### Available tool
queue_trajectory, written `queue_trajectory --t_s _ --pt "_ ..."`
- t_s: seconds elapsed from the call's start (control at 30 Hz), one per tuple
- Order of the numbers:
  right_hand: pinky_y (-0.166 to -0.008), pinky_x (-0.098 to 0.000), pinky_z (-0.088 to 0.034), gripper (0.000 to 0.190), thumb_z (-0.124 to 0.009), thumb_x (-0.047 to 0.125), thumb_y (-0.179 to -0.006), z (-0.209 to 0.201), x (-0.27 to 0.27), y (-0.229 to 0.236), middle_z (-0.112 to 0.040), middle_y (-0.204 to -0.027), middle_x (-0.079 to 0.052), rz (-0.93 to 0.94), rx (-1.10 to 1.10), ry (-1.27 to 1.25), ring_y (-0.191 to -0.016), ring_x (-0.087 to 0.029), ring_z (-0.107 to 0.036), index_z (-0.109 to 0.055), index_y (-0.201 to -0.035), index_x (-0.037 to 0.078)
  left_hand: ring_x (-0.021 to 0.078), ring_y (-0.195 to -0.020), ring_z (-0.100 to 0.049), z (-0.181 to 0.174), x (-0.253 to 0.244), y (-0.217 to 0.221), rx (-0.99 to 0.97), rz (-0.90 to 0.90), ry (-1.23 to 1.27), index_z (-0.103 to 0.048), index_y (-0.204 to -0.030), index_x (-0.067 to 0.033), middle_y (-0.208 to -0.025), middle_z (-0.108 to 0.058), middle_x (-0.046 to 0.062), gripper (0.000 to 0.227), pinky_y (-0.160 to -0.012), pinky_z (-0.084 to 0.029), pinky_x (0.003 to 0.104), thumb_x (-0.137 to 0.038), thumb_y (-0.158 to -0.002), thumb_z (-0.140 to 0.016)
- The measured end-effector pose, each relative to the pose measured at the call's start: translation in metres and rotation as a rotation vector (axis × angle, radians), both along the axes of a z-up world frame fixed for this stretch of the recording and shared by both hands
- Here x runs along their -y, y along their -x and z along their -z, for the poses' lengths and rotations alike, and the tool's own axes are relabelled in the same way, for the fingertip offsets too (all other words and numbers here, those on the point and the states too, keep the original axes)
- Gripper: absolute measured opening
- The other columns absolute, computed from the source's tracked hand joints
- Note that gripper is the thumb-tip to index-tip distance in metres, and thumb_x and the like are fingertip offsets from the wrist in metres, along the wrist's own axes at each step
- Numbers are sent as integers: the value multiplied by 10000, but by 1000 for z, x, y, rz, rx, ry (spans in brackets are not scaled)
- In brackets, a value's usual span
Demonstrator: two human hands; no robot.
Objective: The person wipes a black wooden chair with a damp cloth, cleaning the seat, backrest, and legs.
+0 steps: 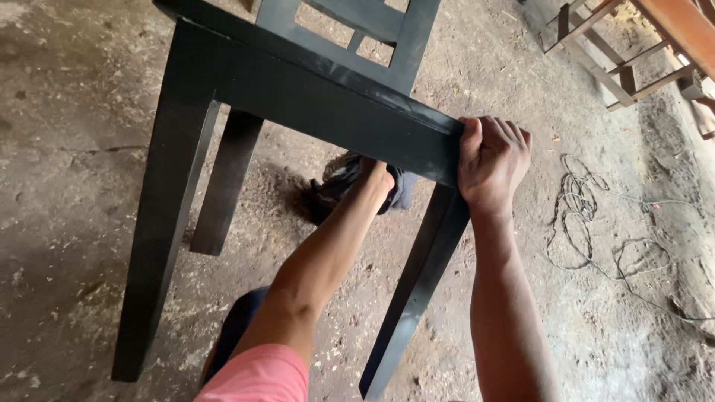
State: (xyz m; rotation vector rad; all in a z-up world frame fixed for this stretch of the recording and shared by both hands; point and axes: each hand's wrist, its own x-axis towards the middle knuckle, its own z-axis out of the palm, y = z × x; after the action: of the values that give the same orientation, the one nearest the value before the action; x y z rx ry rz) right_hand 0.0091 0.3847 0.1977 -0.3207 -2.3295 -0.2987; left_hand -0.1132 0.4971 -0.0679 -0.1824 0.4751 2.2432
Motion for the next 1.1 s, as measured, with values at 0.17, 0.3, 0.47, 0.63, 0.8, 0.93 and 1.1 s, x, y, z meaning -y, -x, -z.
queue_trajectory --t_s 0.17,0.3,0.47,0.63,0.8,0.93,1.1 --pt "-903 -420 -451 373 -493 276 -1159 0 3 3 -717 -921 -81 -8 -9 -26 -899 -305 -666 -758 -975 89 201 -1278 -546 -31 40 -43 36 131 29 -532 -1405 -89 -1433 -562 60 493 -1019 -477 359 -368 -1004 -593" --pt "-914 -428 -447 354 -496 259 -1169 0 2 2 -716 -947 -83 -28 8 -17 -916 -315 -659 -742 -993 77 201 -1292 -535 -42 46 -66 35 225 124 -521 -1415 -88 -1448 -550 63 515 -1023 -469 359 -386 -1001 -594" --pt "-905 -429 -442 344 -508 256 -1157 1 5 0 -710 -933 -81 4 13 -28 -924 -313 -653 -751 -980 89 202 -1310 -521 -8 12 -11 17 93 111 -508 -1426 -87 -1468 -536 66 544 -1029 -459 358 -409 -997 -597" --pt "-871 -420 -429 338 -507 258 -1141 1 0 -2 -701 -917 -91 6 22 12 -909 -314 -649 -761 -988 96 202 -1327 -507 32 -18 26 -4 30 65 -495 -1438 -86 -1487 -521 69 573 -1034 -449 358 -432 -993 -599" --pt "-885 -420 -433 326 -508 246 -1155 -1 -2 3 -696 -927 -92 17 8 -5 -905 -321 -641 -753 -1007 92 203 -1344 -492 26 19 6 -35 94 80 -483 -1450 -85 -1506 -506 72 602 -1040 -439 357 -455 -990 -602" --pt "-881 -425 -435 311 -518 237 -1152 2 4 -1 -705 -916 -86 0 8 6 -870 -314 -636 -746 -1002 87 203 -1358 -481 -20 60 -18 -38 192 106 -472 -1459 -85 -1522 -495 75 626 -1044 -431 357 -474 -987 -603" --pt "-864 -428 -434 288 -540 234 -1127 1 3 0 -698 -905 -91 15 0 -27 -876 -311 -646 -741 -973 96 238 -1235 -541 -52 102 -59 -136 554 75 -495 -1440 -52 -1382 -537 110 582 -976 -467 373 -410 -999 -624"
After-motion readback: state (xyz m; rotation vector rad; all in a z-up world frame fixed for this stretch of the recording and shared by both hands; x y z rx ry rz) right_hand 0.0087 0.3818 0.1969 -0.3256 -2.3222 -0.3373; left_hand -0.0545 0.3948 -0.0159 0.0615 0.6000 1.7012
